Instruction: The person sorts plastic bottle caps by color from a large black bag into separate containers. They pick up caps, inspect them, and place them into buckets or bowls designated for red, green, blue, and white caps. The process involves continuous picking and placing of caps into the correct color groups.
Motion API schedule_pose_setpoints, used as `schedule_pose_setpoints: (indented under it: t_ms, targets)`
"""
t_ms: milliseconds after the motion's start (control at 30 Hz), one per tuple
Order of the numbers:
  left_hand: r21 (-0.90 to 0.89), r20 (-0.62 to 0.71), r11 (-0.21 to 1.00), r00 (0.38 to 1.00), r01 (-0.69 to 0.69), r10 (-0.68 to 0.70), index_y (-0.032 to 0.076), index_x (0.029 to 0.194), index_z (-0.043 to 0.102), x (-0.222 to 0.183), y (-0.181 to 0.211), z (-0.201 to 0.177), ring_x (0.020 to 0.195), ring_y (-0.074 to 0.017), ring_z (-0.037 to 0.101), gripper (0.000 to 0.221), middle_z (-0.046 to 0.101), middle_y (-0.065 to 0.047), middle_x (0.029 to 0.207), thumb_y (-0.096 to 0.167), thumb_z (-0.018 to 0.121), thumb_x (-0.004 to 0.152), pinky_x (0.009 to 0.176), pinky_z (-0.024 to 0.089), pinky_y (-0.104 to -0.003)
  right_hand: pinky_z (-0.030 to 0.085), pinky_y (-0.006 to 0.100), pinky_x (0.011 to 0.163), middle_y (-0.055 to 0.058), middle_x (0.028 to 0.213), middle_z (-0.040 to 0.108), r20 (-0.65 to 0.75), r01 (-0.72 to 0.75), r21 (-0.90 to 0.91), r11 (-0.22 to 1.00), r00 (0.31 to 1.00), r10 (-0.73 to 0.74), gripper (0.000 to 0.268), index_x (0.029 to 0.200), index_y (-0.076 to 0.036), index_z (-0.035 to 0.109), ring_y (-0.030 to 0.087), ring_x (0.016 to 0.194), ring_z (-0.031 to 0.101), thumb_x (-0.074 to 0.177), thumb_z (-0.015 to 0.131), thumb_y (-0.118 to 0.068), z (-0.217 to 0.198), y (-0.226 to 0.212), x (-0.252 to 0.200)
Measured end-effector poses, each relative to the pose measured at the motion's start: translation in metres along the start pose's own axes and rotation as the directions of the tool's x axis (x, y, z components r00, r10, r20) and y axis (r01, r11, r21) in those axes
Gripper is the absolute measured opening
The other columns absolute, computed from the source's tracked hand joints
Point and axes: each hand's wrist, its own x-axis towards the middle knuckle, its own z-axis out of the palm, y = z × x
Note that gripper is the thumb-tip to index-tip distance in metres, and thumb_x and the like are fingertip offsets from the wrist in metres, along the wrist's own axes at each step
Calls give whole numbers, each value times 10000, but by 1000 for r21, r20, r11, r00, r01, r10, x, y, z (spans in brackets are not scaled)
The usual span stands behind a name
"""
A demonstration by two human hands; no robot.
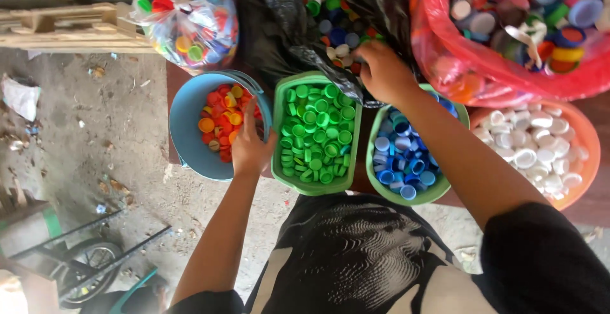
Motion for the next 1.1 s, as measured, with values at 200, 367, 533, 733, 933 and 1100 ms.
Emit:
schedule_pose_setpoints:
  t_ms: [200,367,533,733,933,1100]
  targets:
    - [32,94,989,985,142,-144,288,1610,269,3,1,-5,801,-387,721,871,750,-164,926,298,707,857,726,580,-525,435,624,967,389,1483,292,-199,-208,-256,944,967,160,1153,1474,-23,403,599,1302,437,560,981,-425,42,51,53]
    - [23,0,1000,1000,-5,5,257,1590,280,2,-7,-1,790,-417,715,871,736,-202,1062,257,717,835,686,584,-539,362,666,1073,207,1648,201,61,-466,-368,805,852,521,1034,1554,-225,359,525,1450,272,687,910,-339,40,12,57]
    - [34,15,999,1000,-19,18,253,1583,280,6,-3,-2,806,-441,708,887,726,-228,1131,251,728,818,693,582,-549,370,629,1092,197,1605,237,198,-332,-346,878,888,414,954,1502,-294,439,515,1390,288,662,886,-238,36,20,53]
    - [42,50,999,999,-8,6,246,1586,274,6,-2,-4,778,-434,712,881,734,-220,1113,253,722,828,676,584,-543,432,581,1070,126,1560,370,349,-198,-463,864,855,383,666,1424,-271,558,435,1383,386,797,777,-217,23,9,40]
    - [86,103,994,992,59,-68,240,1596,244,6,-5,-2,781,-439,709,888,732,-231,1033,283,717,845,686,584,-545,400,579,1064,162,1603,339,350,61,-350,935,934,70,645,1430,-217,587,433,1385,380,787,626,-172,19,22,26]
    - [82,124,995,990,52,-62,247,1603,234,7,-2,-2,812,-451,703,873,729,-234,1024,304,696,865,714,574,-553,411,560,1057,126,1592,343,385,96,-475,875,917,109,554,1386,-241,600,426,1366,390,834,643,-265,30,28,11]
